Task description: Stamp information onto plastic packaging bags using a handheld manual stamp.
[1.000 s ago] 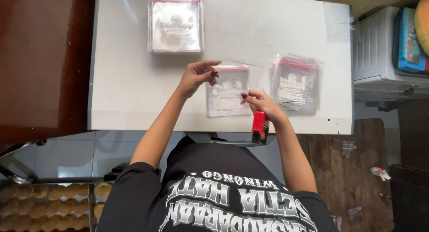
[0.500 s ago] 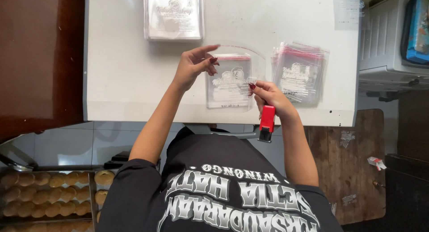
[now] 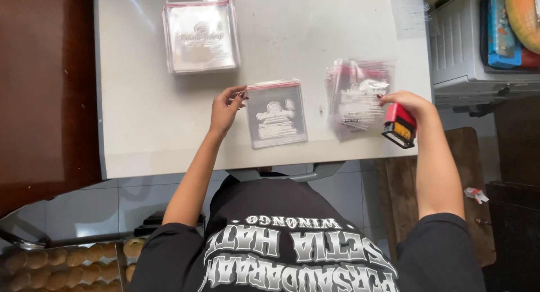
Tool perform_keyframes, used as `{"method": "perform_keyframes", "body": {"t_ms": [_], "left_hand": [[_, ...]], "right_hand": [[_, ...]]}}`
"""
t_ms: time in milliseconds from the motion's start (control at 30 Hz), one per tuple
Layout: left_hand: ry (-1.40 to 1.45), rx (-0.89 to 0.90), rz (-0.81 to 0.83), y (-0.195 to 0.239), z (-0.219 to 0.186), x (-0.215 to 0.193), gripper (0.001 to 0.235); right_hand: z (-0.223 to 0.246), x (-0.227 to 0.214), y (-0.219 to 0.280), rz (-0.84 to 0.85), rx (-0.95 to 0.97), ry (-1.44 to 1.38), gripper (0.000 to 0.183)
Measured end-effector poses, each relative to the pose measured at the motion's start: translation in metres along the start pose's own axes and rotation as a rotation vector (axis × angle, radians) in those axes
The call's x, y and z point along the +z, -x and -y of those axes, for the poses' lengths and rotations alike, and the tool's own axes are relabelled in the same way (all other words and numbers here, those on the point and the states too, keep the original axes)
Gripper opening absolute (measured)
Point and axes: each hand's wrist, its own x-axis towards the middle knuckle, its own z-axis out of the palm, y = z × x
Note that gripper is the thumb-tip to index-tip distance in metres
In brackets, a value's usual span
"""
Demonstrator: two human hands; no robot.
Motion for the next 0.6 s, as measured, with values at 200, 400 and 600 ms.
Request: {"method": "perform_keyframes", "body": {"t_ms": [200, 400, 600], "left_hand": [[-0.004, -0.02, 0.026, 0.008, 0.006, 0.014, 0.034], [-0.069, -0.012, 0.048, 0.004, 0.017, 0.023, 0.033], [-0.083, 0.039, 0.282, 0.019, 0.03, 0.086, 0.037]], "right_hand": [[0.0, 0.016, -0.033, -0.021, 0.142, 0.475, 0.085], [0.004, 0.018, -0.033, -0.051, 0.225, 0.561, 0.097], [0.075, 0.052, 0.031, -0.322, 0.016, 0.425, 0.071]]}}
